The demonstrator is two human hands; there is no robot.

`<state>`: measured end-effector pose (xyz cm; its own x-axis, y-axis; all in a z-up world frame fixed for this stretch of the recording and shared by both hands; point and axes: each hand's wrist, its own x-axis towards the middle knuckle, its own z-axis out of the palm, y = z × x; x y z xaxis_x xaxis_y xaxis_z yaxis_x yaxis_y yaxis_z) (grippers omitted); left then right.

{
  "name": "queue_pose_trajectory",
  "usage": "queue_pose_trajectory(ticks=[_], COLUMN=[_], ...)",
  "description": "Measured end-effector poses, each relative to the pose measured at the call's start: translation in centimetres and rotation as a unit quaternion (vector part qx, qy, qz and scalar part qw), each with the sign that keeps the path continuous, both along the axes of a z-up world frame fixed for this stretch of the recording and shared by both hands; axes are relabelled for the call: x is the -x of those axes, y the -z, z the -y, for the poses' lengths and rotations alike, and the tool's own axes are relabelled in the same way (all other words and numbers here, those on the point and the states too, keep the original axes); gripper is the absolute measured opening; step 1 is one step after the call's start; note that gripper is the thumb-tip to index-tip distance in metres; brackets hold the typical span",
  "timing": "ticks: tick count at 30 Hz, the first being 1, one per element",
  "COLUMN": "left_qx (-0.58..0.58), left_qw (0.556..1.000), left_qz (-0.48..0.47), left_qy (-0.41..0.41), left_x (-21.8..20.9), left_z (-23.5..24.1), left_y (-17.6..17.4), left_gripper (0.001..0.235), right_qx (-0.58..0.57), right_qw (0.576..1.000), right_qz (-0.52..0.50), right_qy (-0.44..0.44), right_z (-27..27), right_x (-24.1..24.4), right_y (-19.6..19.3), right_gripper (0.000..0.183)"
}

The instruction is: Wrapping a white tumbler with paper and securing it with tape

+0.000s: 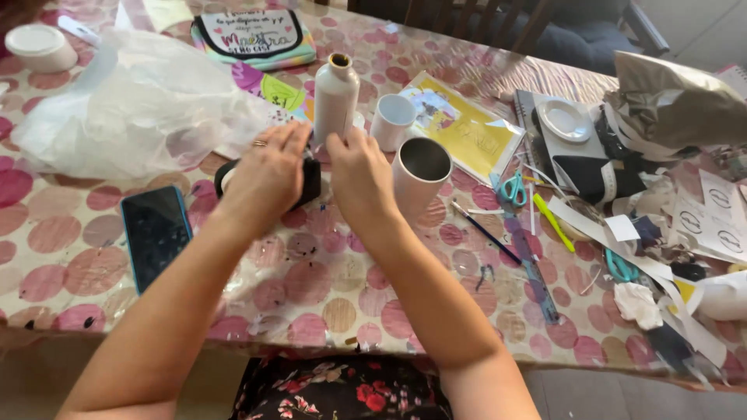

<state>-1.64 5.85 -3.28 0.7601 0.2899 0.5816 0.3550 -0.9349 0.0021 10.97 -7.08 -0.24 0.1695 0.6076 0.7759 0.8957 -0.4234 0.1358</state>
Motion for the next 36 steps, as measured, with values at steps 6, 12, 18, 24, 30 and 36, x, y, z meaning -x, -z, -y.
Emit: queue_pose_trajectory(ticks=[6, 12, 18, 24, 30, 36], left_qx=[0.034, -0.07, 0.111, 0.522, 0.689, 0.713], left_qw=[0.956, 0.983, 0.986, 0.852, 0.69, 0.679], left_qz=[0.103, -0.023, -0.076, -0.033, 0.221, 0.169], left_qy=[0.273, 0.168, 0.099, -0.031, -0.019, 0.033], left_x=[-6.8, -13.2, -7.1, 1.9, 5.2, 7.2], left_z=[9.3, 11.6, 10.9, 11.1, 17.1, 19.4], left_y=[-5.2, -3.5, -5.5, -2.6, 1.1, 2.6], left_gripper=[0.052, 0.068, 0.039, 0.046, 0.035, 0.032], right_qx=[-0.073, -0.273, -0.233, -0.19, -0.183, -0.159], right_qw=[0.959, 0.905, 0.899, 0.887, 0.822, 0.677], right_qz=[-0.262, -0.32, -0.362, -0.4, -0.517, -0.696], right_qy=[-0.078, -0.065, -0.075, -0.135, -0.155, -0.177], right_z=[17.3, 24.2, 25.0, 23.2, 20.2, 17.2], right_x=[-1.3, -4.2, -5.3, -6.1, -4.7, -4.2], right_y=[-5.3, -6.0, -4.2, -2.8, -0.5, 3.0], right_gripper=[0.032, 0.011, 0.009, 0.007, 0.01, 0.016])
